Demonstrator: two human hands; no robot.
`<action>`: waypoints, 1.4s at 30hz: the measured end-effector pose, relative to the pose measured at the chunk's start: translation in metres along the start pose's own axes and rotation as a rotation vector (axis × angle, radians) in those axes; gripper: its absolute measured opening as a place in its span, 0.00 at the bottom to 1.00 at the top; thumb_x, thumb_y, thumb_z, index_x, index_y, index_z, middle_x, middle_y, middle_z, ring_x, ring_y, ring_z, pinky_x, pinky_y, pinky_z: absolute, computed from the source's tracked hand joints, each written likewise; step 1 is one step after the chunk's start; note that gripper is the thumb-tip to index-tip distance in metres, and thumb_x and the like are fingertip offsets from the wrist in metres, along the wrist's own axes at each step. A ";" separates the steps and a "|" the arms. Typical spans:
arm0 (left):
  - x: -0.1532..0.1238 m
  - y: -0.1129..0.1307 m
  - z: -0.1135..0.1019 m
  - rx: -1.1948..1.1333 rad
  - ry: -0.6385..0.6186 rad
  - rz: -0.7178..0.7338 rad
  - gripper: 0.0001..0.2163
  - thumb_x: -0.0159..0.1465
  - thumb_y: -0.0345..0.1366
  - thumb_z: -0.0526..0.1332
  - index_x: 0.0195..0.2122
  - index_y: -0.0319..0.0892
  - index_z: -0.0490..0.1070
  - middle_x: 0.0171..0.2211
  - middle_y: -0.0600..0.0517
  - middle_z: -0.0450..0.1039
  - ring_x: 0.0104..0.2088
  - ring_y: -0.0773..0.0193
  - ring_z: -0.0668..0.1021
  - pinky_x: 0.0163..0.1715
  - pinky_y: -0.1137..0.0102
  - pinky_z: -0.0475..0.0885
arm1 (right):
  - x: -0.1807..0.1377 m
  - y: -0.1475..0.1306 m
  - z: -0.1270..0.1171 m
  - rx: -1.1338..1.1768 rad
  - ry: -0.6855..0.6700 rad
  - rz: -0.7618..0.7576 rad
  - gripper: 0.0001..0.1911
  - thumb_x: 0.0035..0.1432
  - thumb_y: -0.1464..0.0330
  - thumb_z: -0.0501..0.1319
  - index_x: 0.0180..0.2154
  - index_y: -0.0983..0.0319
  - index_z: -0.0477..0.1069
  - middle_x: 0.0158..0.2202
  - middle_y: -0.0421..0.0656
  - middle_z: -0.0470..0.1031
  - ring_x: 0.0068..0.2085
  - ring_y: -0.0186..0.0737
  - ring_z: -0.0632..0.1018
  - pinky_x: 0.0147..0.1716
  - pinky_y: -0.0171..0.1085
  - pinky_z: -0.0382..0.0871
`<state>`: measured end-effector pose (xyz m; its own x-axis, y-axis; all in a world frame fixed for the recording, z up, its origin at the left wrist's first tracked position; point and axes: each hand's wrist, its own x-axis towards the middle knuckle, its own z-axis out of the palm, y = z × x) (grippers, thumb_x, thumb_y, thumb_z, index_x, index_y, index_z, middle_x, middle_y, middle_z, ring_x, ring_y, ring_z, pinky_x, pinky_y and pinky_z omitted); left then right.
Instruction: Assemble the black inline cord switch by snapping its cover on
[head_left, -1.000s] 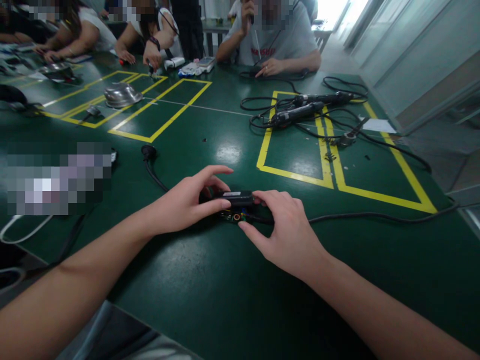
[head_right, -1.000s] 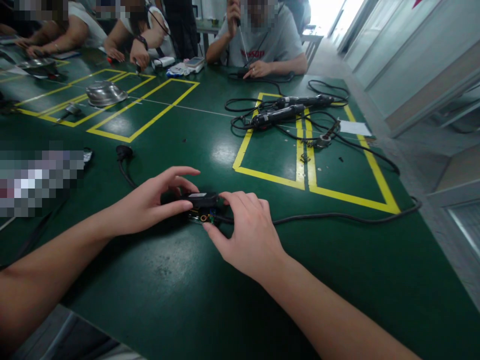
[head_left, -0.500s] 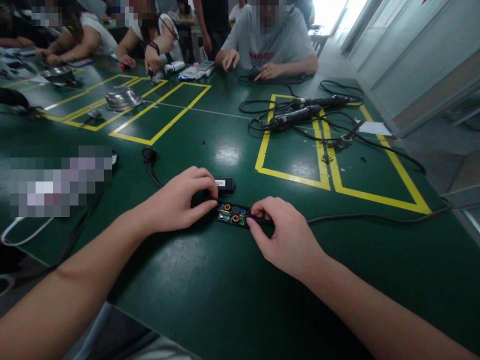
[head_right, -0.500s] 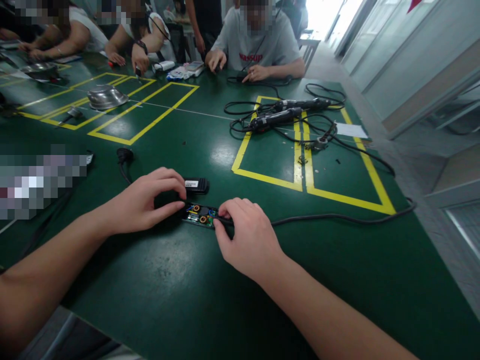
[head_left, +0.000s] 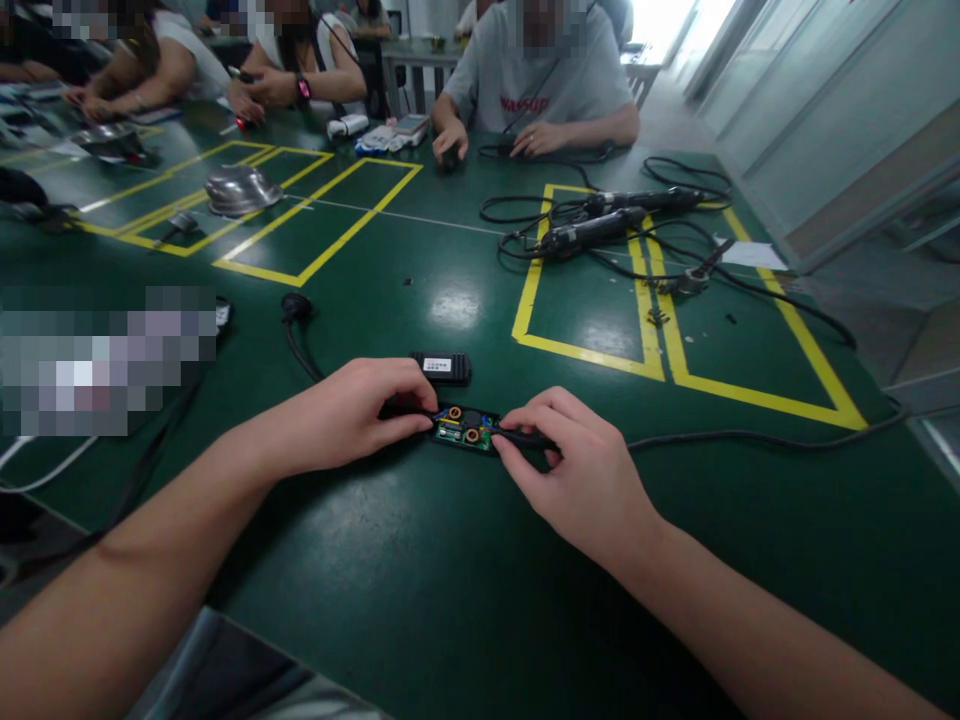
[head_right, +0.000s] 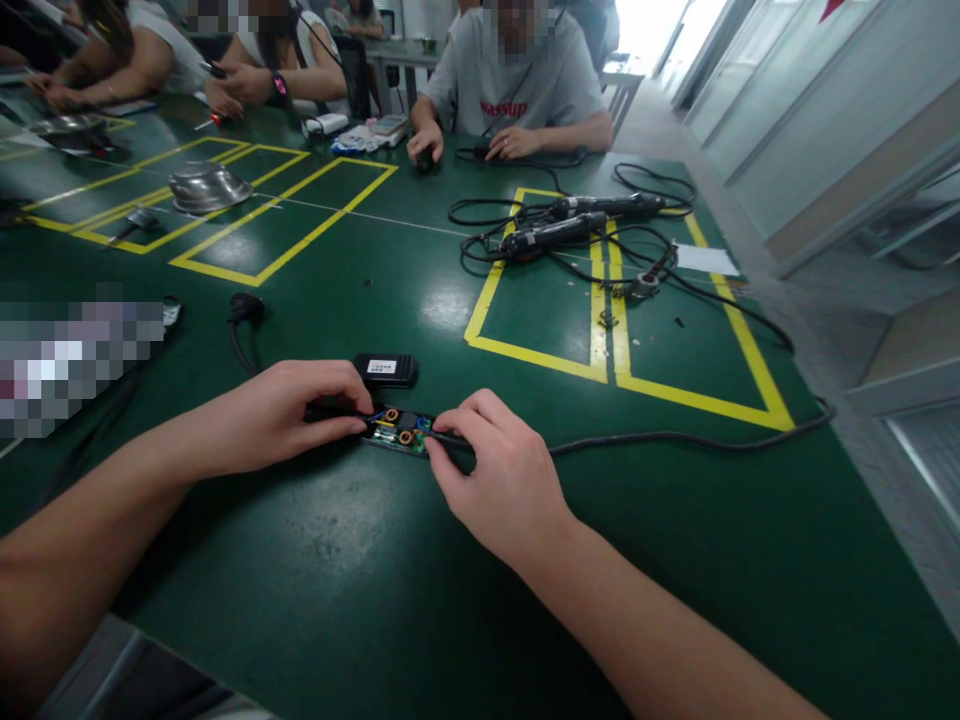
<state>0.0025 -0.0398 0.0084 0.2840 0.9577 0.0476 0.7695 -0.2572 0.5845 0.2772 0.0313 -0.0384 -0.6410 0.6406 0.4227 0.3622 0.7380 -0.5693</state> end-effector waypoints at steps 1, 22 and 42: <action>0.000 0.000 -0.001 -0.002 0.015 0.004 0.06 0.72 0.39 0.65 0.42 0.44 0.80 0.40 0.51 0.82 0.38 0.60 0.82 0.40 0.68 0.74 | 0.000 -0.001 -0.001 0.003 0.015 0.002 0.06 0.70 0.69 0.64 0.41 0.58 0.81 0.39 0.45 0.80 0.34 0.41 0.80 0.32 0.41 0.78; 0.003 -0.003 0.003 0.132 0.131 0.073 0.09 0.72 0.40 0.65 0.41 0.48 0.87 0.56 0.45 0.81 0.57 0.50 0.79 0.64 0.53 0.73 | 0.000 0.000 -0.001 -0.136 0.026 -0.078 0.10 0.72 0.71 0.61 0.36 0.57 0.77 0.39 0.45 0.85 0.43 0.50 0.81 0.42 0.50 0.66; 0.005 0.011 0.014 0.040 0.041 0.135 0.17 0.72 0.37 0.70 0.61 0.45 0.82 0.55 0.45 0.83 0.55 0.52 0.81 0.60 0.58 0.77 | -0.001 0.000 -0.001 -0.108 -0.060 -0.035 0.19 0.65 0.63 0.66 0.55 0.59 0.76 0.51 0.51 0.82 0.51 0.57 0.81 0.51 0.54 0.68</action>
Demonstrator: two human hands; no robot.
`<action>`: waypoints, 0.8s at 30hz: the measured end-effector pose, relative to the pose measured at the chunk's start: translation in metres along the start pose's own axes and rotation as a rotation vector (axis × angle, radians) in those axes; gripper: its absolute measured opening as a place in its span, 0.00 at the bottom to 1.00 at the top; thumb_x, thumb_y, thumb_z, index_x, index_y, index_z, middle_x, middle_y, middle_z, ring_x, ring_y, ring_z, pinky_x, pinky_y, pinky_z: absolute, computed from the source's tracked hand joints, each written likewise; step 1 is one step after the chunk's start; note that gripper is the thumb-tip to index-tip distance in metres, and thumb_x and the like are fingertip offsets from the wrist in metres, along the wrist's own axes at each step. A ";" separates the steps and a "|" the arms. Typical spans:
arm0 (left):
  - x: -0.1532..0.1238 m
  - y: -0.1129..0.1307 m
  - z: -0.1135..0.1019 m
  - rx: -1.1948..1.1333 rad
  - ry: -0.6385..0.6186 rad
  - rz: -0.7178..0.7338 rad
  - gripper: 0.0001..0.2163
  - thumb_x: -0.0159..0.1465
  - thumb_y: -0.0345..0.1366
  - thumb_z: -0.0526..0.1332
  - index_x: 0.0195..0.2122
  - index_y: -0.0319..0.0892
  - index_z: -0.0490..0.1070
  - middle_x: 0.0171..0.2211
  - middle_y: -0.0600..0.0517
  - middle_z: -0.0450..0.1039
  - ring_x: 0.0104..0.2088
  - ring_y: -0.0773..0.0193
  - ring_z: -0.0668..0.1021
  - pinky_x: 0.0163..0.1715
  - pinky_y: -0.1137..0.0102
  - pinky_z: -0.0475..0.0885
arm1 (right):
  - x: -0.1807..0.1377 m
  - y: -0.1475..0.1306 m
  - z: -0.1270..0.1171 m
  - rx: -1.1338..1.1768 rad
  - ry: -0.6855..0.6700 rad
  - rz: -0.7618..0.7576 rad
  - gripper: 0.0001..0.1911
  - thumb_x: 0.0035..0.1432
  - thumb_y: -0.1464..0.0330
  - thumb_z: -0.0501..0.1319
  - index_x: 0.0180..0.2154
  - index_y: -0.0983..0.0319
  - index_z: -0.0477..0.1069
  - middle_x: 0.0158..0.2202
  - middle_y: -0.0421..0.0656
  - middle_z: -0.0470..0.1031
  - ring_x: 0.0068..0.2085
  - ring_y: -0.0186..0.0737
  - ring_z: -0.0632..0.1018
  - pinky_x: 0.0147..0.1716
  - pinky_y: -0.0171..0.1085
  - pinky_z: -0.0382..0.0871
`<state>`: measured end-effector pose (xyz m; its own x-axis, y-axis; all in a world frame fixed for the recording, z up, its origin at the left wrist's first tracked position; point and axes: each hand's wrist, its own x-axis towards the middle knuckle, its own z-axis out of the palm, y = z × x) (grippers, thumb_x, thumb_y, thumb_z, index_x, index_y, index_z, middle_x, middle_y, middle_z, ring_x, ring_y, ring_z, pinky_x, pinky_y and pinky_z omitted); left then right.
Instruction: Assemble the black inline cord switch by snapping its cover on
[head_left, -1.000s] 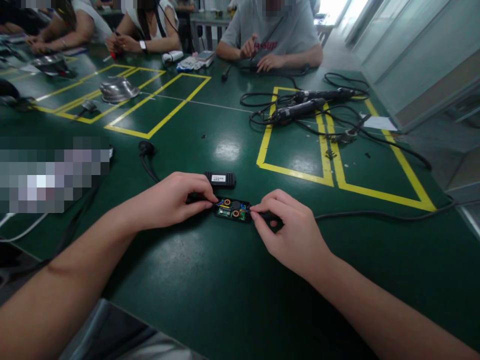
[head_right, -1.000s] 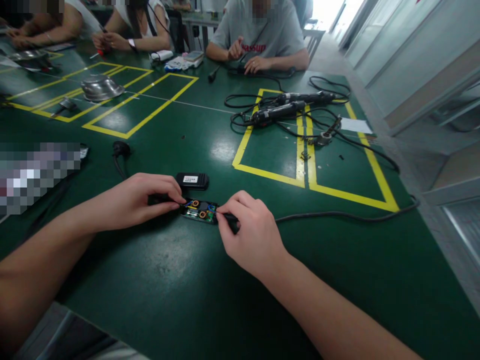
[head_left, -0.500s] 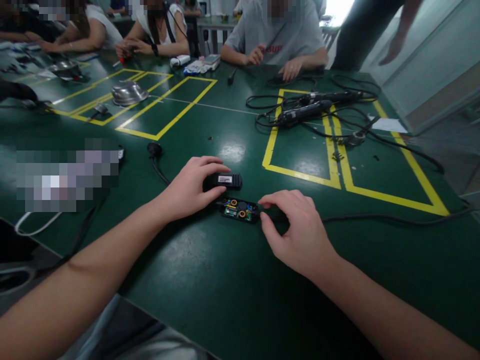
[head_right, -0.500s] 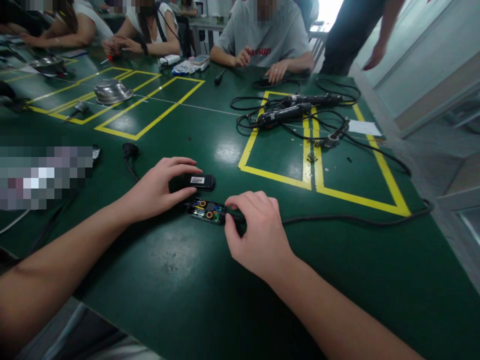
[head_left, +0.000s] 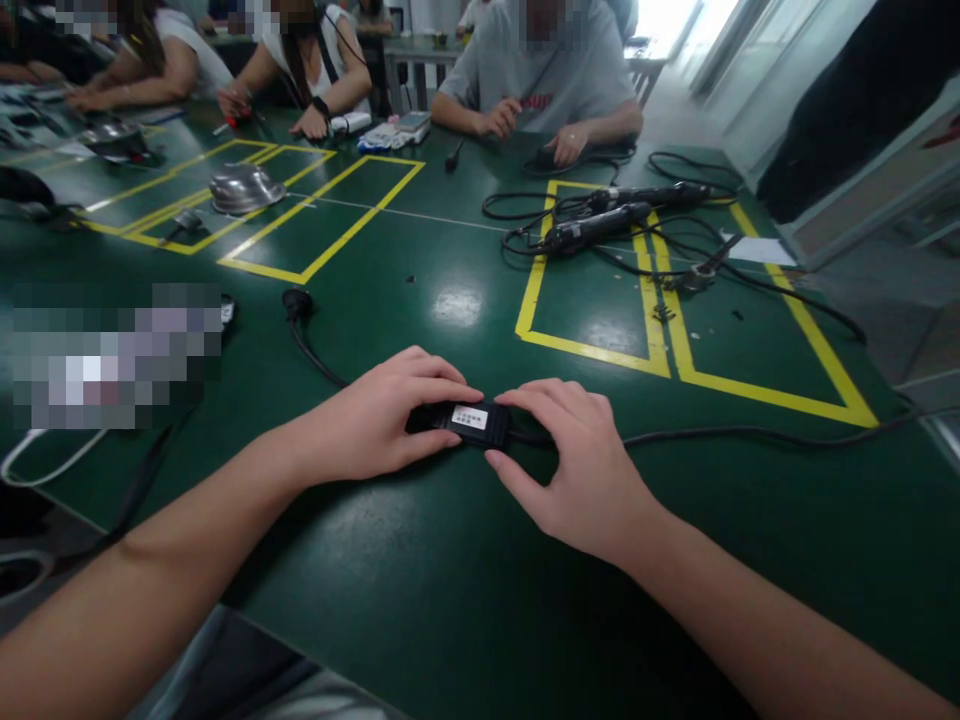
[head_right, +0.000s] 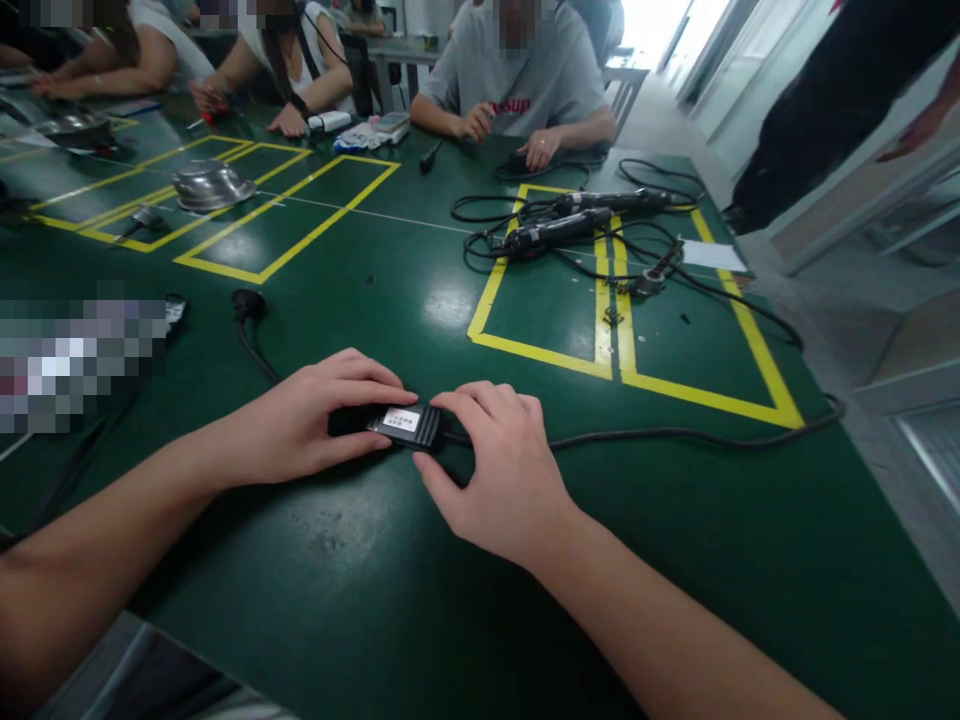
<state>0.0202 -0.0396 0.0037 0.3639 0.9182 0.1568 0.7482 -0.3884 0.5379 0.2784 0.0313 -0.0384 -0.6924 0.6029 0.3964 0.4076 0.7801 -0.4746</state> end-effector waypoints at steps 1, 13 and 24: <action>0.001 0.000 0.000 0.011 -0.003 -0.007 0.17 0.72 0.37 0.70 0.61 0.46 0.82 0.55 0.45 0.83 0.55 0.52 0.81 0.60 0.58 0.77 | 0.000 0.000 0.000 -0.005 -0.005 -0.005 0.16 0.65 0.64 0.66 0.54 0.59 0.77 0.51 0.50 0.83 0.51 0.56 0.81 0.51 0.54 0.68; 0.001 0.000 0.003 0.049 -0.014 0.004 0.16 0.74 0.37 0.69 0.62 0.45 0.80 0.52 0.45 0.83 0.53 0.52 0.80 0.57 0.58 0.77 | 0.000 0.001 0.003 -0.013 0.005 -0.005 0.12 0.68 0.66 0.69 0.53 0.58 0.80 0.49 0.48 0.85 0.49 0.54 0.83 0.50 0.53 0.70; 0.002 -0.001 0.004 0.036 -0.006 -0.008 0.16 0.73 0.36 0.69 0.61 0.45 0.80 0.52 0.45 0.83 0.53 0.52 0.80 0.56 0.57 0.77 | 0.000 0.003 0.005 -0.024 0.023 -0.038 0.11 0.70 0.66 0.68 0.53 0.59 0.78 0.49 0.48 0.86 0.49 0.55 0.83 0.50 0.53 0.70</action>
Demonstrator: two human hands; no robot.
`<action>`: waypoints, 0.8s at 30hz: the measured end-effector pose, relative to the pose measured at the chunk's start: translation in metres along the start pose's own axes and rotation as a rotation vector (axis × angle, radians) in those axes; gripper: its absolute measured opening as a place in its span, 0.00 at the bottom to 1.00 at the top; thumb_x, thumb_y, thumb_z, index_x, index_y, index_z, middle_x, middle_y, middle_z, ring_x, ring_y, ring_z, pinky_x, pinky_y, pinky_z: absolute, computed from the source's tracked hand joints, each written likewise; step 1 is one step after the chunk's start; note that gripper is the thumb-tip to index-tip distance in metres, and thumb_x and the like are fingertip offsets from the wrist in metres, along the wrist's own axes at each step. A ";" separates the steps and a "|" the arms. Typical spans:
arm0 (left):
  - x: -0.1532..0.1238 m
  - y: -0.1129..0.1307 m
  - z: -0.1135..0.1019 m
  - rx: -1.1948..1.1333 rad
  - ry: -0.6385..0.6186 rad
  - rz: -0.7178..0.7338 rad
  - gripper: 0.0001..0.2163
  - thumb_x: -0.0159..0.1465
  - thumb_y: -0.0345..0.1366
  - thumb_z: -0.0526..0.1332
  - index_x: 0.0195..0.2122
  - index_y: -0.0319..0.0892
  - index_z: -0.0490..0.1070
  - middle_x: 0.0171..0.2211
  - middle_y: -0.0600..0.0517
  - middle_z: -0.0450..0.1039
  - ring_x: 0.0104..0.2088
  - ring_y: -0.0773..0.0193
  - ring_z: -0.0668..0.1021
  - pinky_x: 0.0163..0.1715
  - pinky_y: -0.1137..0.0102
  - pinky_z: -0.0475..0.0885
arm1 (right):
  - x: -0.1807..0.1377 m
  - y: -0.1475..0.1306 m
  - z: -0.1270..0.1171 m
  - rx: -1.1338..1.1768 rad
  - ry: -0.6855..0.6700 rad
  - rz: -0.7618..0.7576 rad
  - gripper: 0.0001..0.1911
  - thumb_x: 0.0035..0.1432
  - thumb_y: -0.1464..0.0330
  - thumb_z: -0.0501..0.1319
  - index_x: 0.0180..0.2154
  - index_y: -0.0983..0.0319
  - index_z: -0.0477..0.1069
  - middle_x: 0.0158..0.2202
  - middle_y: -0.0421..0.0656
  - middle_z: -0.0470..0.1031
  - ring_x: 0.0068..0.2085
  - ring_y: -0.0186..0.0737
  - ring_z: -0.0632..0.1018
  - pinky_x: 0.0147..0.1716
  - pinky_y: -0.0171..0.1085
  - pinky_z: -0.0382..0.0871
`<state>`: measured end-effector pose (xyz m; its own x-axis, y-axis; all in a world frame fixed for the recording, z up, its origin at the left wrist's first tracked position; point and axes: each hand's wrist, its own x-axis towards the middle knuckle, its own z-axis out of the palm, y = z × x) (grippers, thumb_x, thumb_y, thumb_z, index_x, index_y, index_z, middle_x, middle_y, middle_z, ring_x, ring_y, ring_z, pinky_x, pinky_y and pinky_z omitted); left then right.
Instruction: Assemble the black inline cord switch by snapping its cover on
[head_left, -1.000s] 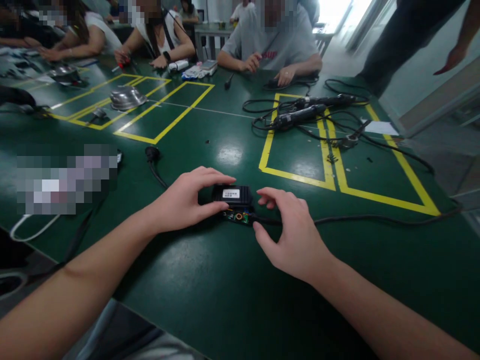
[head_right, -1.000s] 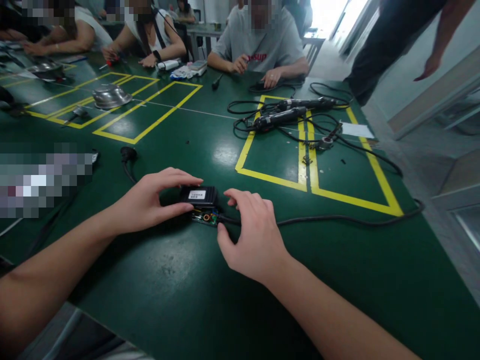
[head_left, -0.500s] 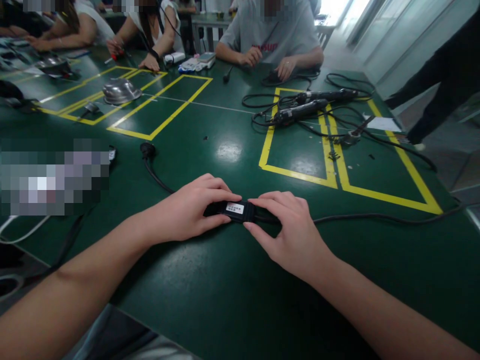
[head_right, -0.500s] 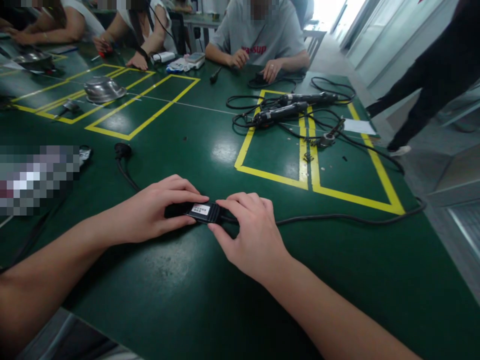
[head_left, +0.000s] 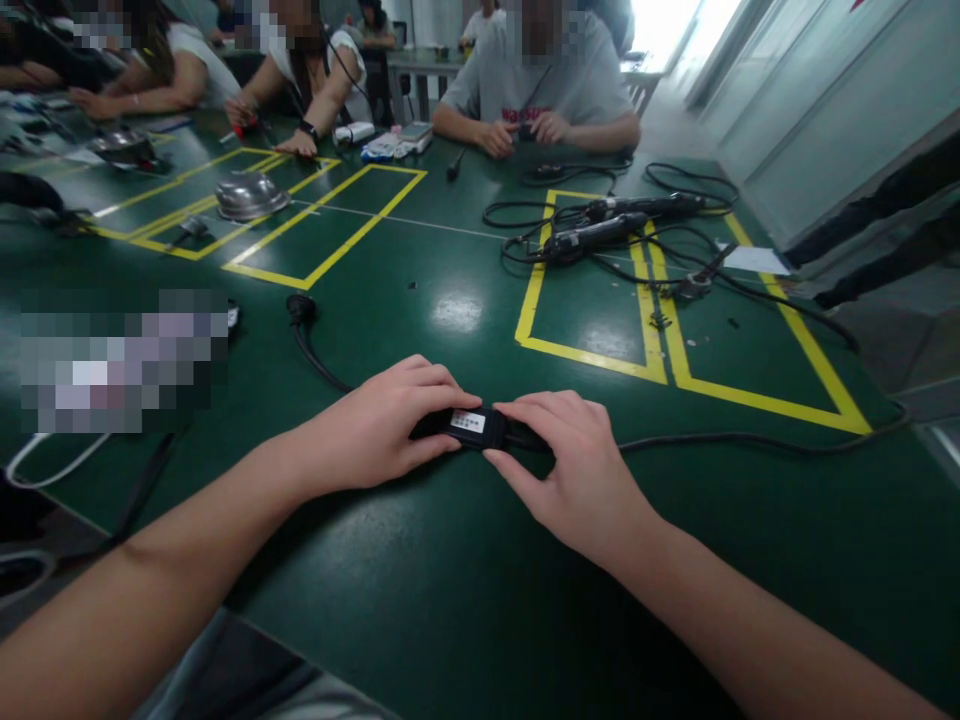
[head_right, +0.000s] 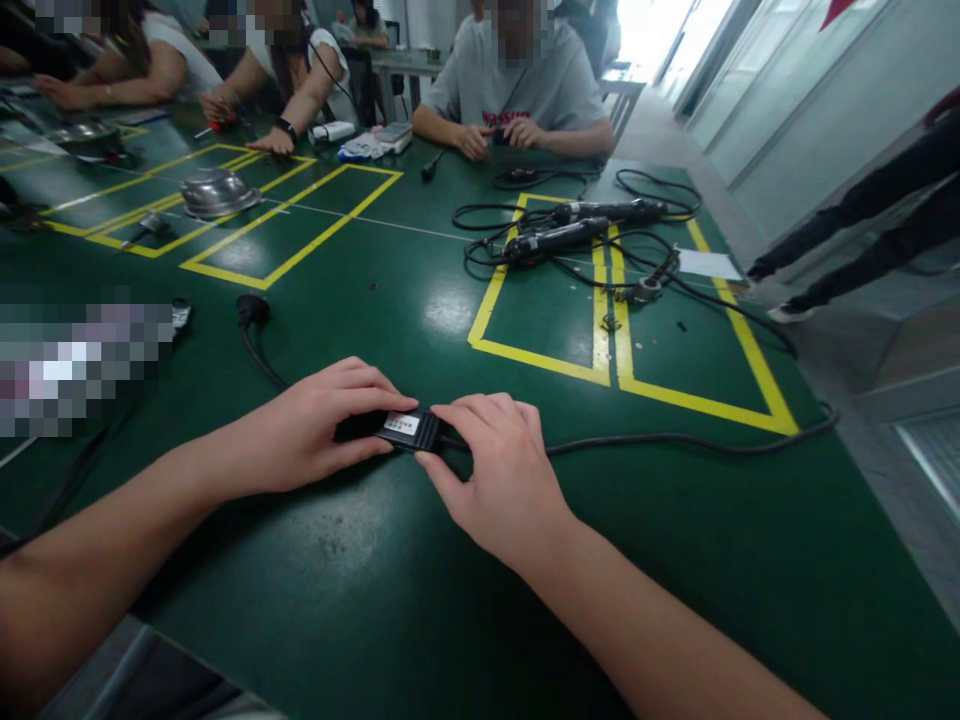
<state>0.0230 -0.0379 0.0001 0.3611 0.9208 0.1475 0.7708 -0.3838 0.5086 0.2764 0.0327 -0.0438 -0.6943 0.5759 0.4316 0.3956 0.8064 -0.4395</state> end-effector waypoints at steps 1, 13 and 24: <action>0.000 0.000 0.000 -0.019 0.002 -0.007 0.16 0.73 0.36 0.69 0.61 0.45 0.80 0.52 0.45 0.83 0.53 0.52 0.81 0.56 0.57 0.77 | 0.000 0.000 0.000 -0.001 -0.004 0.001 0.11 0.70 0.65 0.67 0.53 0.59 0.78 0.49 0.49 0.85 0.49 0.55 0.83 0.50 0.53 0.70; 0.005 -0.023 -0.002 0.050 0.243 -0.330 0.13 0.70 0.44 0.68 0.52 0.44 0.77 0.51 0.45 0.84 0.51 0.49 0.82 0.55 0.53 0.78 | 0.001 -0.001 0.001 0.047 0.007 0.086 0.11 0.68 0.64 0.64 0.50 0.59 0.73 0.43 0.48 0.82 0.44 0.52 0.82 0.47 0.51 0.71; -0.001 -0.017 -0.007 0.101 0.134 -0.106 0.09 0.73 0.41 0.62 0.41 0.43 0.78 0.40 0.48 0.80 0.40 0.56 0.80 0.44 0.61 0.74 | 0.004 0.000 -0.001 0.043 -0.061 0.037 0.05 0.70 0.71 0.61 0.41 0.58 0.76 0.37 0.46 0.82 0.38 0.47 0.80 0.40 0.46 0.72</action>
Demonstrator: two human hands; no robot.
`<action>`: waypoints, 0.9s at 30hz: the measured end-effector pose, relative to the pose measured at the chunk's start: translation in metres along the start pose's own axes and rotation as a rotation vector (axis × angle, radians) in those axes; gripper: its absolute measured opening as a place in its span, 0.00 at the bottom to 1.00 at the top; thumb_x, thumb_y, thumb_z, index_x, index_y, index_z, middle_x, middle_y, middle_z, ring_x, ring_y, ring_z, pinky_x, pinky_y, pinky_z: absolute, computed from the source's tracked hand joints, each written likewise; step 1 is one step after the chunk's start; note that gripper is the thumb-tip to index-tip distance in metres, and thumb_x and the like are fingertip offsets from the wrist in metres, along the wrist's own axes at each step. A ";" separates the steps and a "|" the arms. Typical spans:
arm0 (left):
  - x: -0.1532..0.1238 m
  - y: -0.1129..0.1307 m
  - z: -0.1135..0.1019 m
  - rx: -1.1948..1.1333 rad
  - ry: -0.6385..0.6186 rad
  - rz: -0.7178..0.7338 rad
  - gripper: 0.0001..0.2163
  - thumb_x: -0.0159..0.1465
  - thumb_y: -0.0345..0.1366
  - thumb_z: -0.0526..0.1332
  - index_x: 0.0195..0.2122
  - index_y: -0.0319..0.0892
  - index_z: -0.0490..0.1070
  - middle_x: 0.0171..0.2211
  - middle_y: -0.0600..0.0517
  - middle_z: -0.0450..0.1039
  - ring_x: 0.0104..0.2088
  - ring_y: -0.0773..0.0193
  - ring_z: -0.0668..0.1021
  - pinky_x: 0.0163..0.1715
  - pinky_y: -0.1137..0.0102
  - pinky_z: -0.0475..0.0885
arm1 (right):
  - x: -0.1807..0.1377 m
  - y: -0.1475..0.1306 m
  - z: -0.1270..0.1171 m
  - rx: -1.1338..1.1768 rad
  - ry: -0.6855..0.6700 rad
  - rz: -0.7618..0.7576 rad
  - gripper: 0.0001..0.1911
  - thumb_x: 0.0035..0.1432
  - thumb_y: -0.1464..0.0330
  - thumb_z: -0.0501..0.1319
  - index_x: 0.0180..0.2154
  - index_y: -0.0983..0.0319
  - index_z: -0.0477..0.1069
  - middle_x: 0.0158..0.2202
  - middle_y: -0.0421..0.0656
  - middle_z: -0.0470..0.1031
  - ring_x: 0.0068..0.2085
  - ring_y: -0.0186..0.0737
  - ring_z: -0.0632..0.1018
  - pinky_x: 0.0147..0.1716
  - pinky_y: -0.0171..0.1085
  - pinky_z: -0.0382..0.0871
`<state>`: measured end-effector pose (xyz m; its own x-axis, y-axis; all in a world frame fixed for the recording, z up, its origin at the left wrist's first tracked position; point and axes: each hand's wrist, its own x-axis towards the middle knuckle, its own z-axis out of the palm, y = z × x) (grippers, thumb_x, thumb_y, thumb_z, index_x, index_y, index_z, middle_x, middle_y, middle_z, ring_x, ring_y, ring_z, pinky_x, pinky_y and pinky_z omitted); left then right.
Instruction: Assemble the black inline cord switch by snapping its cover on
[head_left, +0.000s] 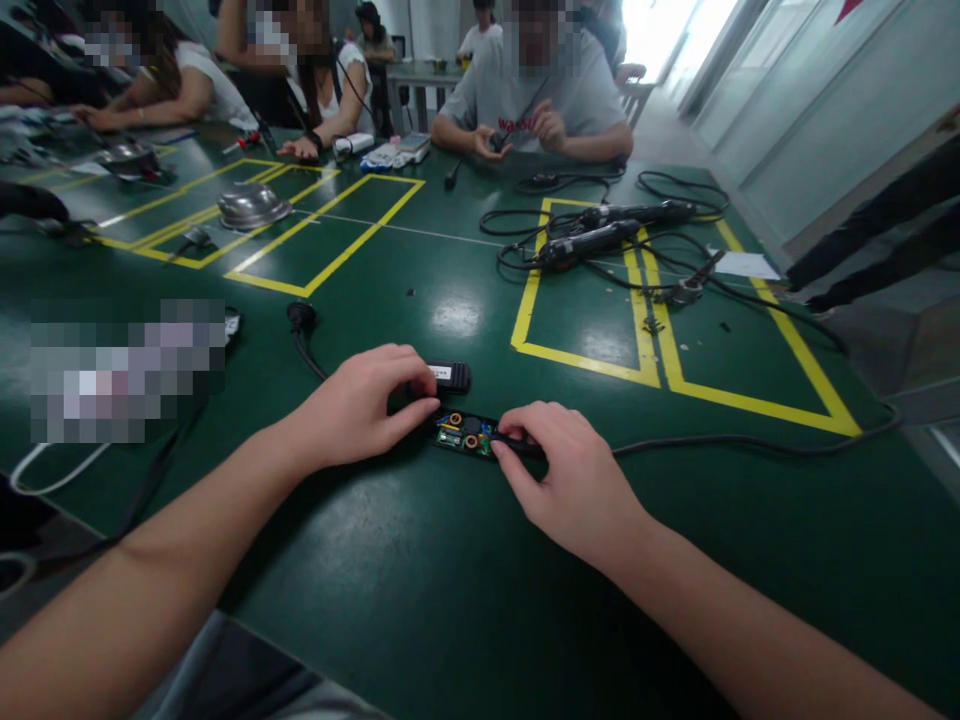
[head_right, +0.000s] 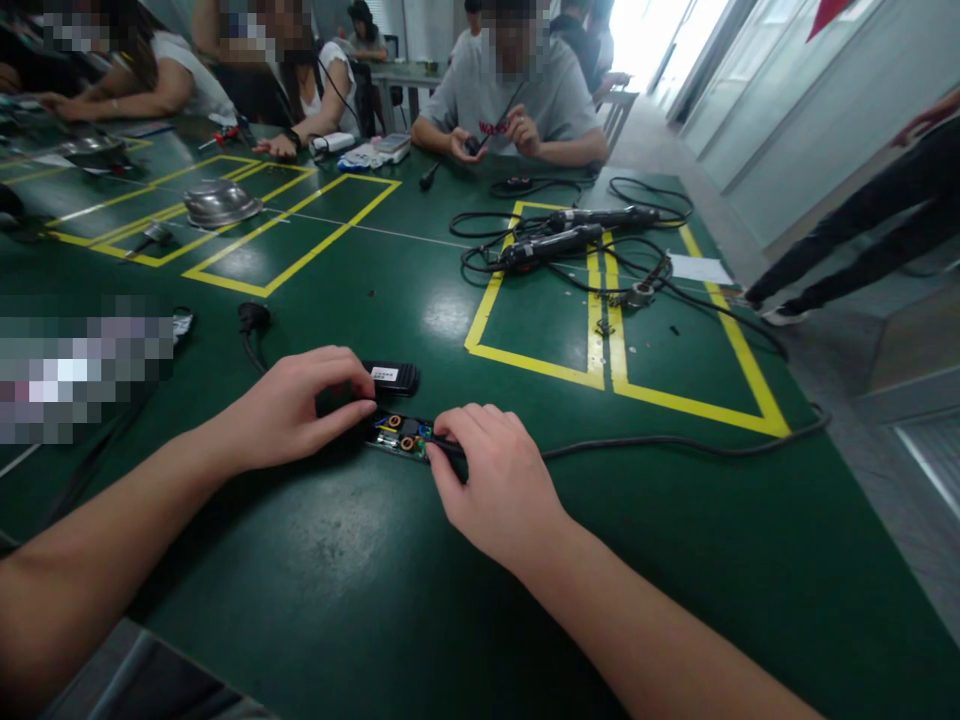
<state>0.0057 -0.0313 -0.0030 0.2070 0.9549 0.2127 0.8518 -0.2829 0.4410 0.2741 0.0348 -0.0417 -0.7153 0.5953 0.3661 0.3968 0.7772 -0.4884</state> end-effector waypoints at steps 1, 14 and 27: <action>-0.001 0.003 -0.001 -0.036 -0.063 0.009 0.08 0.73 0.40 0.63 0.40 0.43 0.77 0.37 0.50 0.79 0.36 0.58 0.79 0.40 0.64 0.73 | 0.000 0.000 0.000 0.006 -0.004 -0.002 0.05 0.70 0.71 0.61 0.41 0.58 0.76 0.37 0.46 0.82 0.38 0.47 0.80 0.40 0.46 0.73; -0.003 0.011 -0.004 -0.138 -0.176 -0.049 0.06 0.72 0.38 0.64 0.39 0.43 0.75 0.34 0.53 0.78 0.32 0.63 0.77 0.35 0.69 0.67 | -0.004 0.000 0.000 0.077 0.044 -0.001 0.04 0.72 0.71 0.63 0.42 0.58 0.77 0.41 0.46 0.81 0.40 0.44 0.83 0.38 0.41 0.79; -0.007 0.011 -0.014 -0.172 -0.104 0.001 0.05 0.70 0.35 0.62 0.40 0.43 0.78 0.37 0.51 0.81 0.35 0.62 0.80 0.38 0.69 0.73 | -0.002 -0.004 -0.004 0.154 0.130 -0.018 0.08 0.70 0.74 0.59 0.42 0.58 0.76 0.40 0.46 0.80 0.37 0.42 0.82 0.33 0.41 0.77</action>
<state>0.0069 -0.0427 0.0131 0.2639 0.9563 0.1261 0.7587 -0.2865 0.5850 0.2765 0.0313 -0.0375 -0.6370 0.6108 0.4703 0.2851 0.7535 -0.5925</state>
